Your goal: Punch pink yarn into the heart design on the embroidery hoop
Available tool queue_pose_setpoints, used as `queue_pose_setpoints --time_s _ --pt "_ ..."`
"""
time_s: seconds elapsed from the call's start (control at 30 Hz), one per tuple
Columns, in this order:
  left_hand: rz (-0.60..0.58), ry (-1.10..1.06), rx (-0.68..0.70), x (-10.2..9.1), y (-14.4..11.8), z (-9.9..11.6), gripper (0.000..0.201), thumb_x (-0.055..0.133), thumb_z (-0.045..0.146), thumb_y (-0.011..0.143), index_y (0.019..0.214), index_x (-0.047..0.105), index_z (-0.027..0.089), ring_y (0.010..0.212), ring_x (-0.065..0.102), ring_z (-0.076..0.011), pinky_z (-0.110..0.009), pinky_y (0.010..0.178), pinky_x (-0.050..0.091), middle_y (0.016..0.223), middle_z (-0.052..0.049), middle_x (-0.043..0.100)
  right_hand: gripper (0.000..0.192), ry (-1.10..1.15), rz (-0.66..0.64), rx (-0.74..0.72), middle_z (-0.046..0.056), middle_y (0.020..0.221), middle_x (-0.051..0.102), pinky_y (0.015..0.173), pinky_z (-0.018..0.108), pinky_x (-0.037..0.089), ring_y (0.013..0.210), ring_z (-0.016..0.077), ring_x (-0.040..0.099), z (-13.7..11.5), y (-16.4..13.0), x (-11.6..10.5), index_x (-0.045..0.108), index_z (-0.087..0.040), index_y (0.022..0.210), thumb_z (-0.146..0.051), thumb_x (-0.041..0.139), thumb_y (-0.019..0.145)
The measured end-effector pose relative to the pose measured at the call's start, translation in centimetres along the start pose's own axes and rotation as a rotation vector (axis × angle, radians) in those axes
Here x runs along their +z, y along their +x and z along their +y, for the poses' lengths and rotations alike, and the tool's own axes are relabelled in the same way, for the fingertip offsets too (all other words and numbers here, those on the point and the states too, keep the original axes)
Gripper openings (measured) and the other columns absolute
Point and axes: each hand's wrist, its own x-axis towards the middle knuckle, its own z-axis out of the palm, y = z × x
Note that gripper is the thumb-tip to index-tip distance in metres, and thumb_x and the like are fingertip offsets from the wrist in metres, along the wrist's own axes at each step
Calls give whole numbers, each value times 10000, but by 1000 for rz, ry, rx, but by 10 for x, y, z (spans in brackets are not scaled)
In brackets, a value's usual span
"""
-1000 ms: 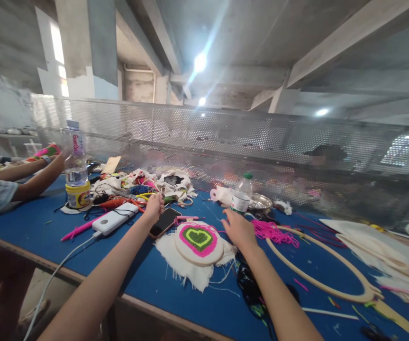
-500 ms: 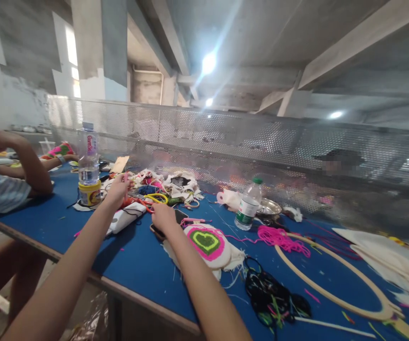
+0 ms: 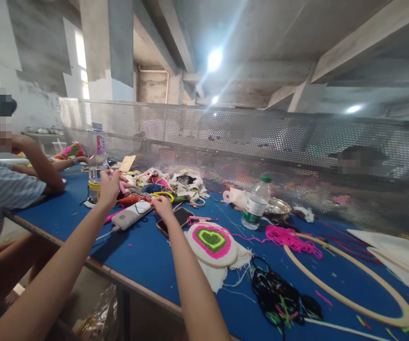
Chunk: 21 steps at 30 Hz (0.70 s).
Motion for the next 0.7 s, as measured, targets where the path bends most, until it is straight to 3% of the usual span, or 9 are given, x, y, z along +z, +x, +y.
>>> queue_pose_setpoints --time_s 0.1,0.27,0.47,0.7 --pt "-2 -129 -25 21 -16 3 137 354 271 828 917 274 204 256 383 -47 -212 396 425 574 70 547 134 221 -11 -5 9 774 611 613 232 460 714 108 581 -9 -8 -21 431 -197 719 -263 325 768" --pt "-384 -150 -216 52 -55 -11 172 436 331 798 824 330 197 244 375 -28 -170 312 345 660 28 602 80 365 2 25 -36 582 534 533 198 430 513 72 512 -8 -26 -55 395 -195 673 -265 432 685" --pt "-593 -13 -315 59 -74 -36 218 514 357 752 827 419 176 245 401 -57 -155 273 278 499 60 526 228 384 -65 49 -61 549 536 465 178 363 444 58 449 -2 -36 -73 438 -203 769 -249 557 581" --pt "-733 71 -439 57 -57 -26 221 490 382 774 734 433 173 216 251 -11 -143 259 170 476 33 523 255 413 -59 -13 -82 542 510 395 162 261 396 41 359 4 -43 -82 436 -201 815 -232 532 580"
